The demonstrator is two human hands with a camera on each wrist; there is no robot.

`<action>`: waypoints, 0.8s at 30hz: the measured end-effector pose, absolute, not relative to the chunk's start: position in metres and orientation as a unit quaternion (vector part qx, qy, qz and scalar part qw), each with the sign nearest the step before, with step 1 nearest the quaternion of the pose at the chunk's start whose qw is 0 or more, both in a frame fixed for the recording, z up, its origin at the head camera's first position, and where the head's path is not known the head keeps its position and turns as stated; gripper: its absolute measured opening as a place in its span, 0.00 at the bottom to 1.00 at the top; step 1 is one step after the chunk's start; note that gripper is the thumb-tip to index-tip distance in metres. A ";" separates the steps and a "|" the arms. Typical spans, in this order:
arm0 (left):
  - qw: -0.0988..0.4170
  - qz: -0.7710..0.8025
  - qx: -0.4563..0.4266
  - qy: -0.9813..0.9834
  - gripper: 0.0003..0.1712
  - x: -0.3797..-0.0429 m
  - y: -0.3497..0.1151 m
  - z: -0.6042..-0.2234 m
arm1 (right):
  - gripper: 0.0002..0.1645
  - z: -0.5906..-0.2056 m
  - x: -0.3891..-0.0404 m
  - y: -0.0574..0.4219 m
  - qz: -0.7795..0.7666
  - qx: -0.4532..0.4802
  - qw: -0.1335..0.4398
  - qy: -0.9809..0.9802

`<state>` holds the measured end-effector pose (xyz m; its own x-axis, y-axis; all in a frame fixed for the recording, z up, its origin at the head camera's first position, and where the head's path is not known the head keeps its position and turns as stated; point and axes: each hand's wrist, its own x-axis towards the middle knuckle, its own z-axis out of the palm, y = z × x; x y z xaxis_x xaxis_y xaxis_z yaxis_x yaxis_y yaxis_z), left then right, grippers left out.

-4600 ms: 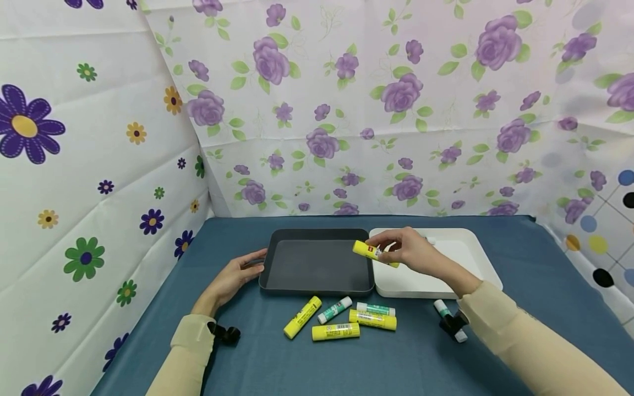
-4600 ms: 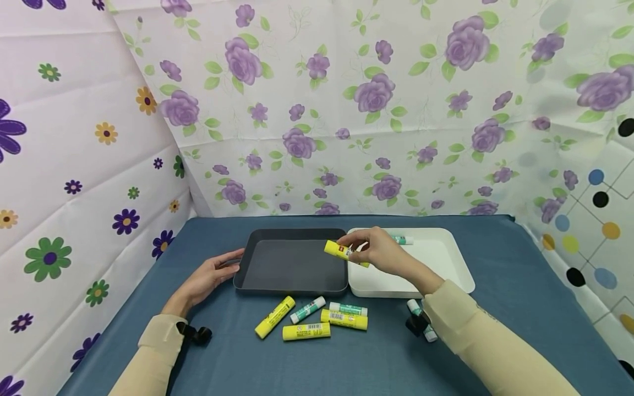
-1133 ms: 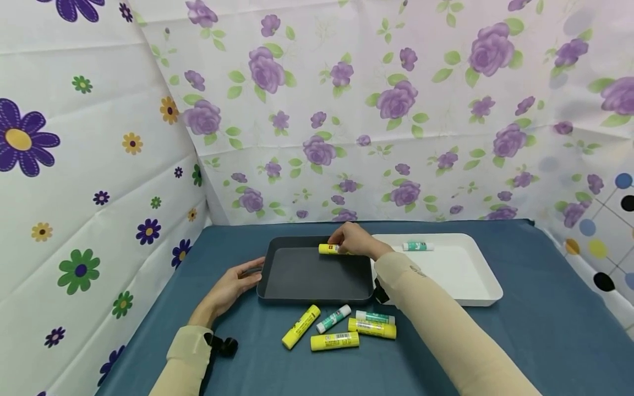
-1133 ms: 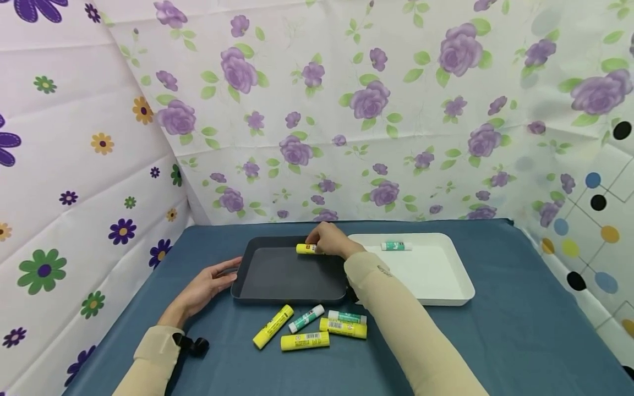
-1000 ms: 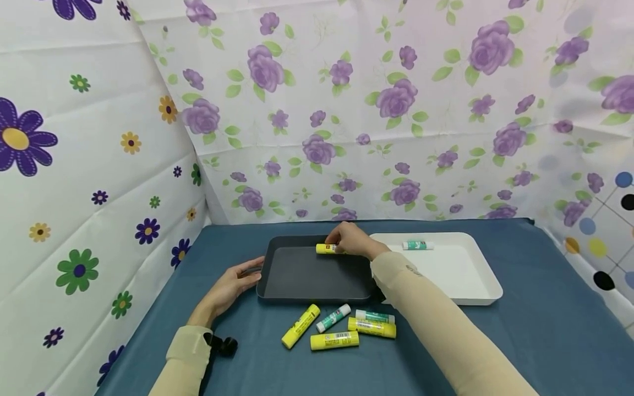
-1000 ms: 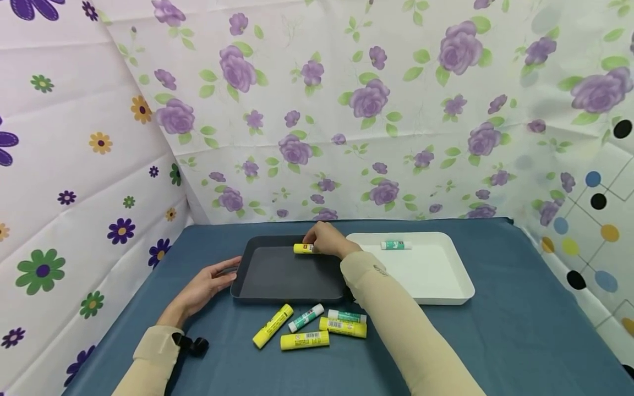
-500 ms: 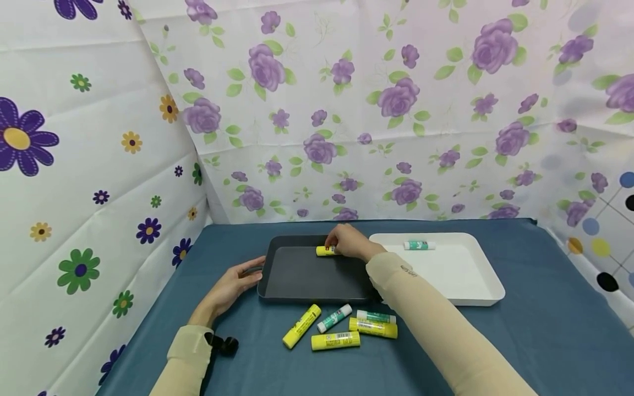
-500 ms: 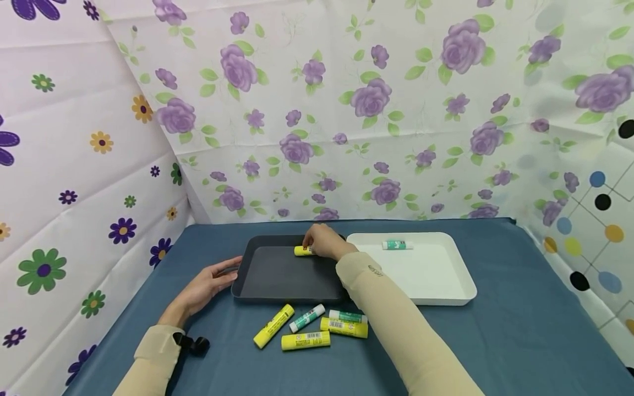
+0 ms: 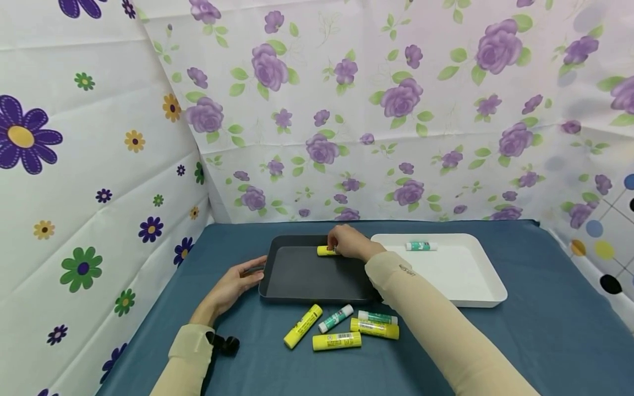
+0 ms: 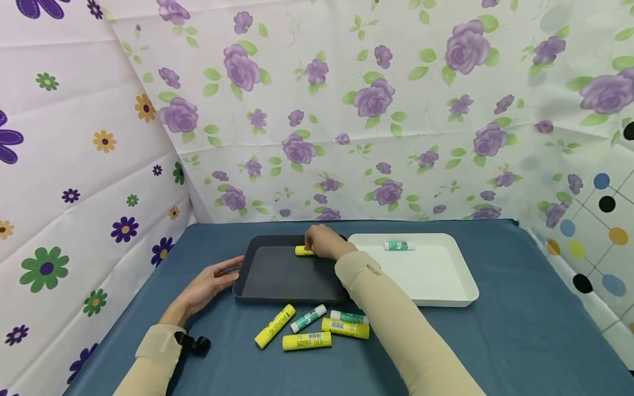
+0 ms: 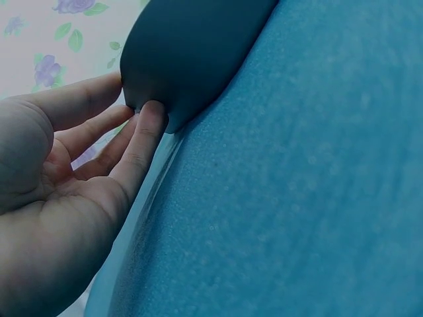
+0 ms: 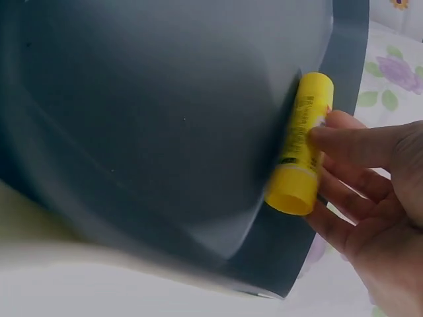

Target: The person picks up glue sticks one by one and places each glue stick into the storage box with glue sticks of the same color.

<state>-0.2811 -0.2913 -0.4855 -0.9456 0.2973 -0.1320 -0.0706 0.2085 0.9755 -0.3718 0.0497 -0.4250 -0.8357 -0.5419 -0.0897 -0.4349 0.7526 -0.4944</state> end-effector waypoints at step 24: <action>0.142 0.623 0.081 0.765 0.35 -0.281 -0.291 -0.486 | 0.17 -0.422 -0.367 0.051 -0.222 -0.276 0.129 0.926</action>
<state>-0.2809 -0.2915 -0.4857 -0.9465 0.3007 -0.1174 -0.0544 0.2099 0.9762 -0.3669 0.0515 -0.4216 -0.8145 -0.5683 -0.1166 -0.4540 0.7496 -0.4816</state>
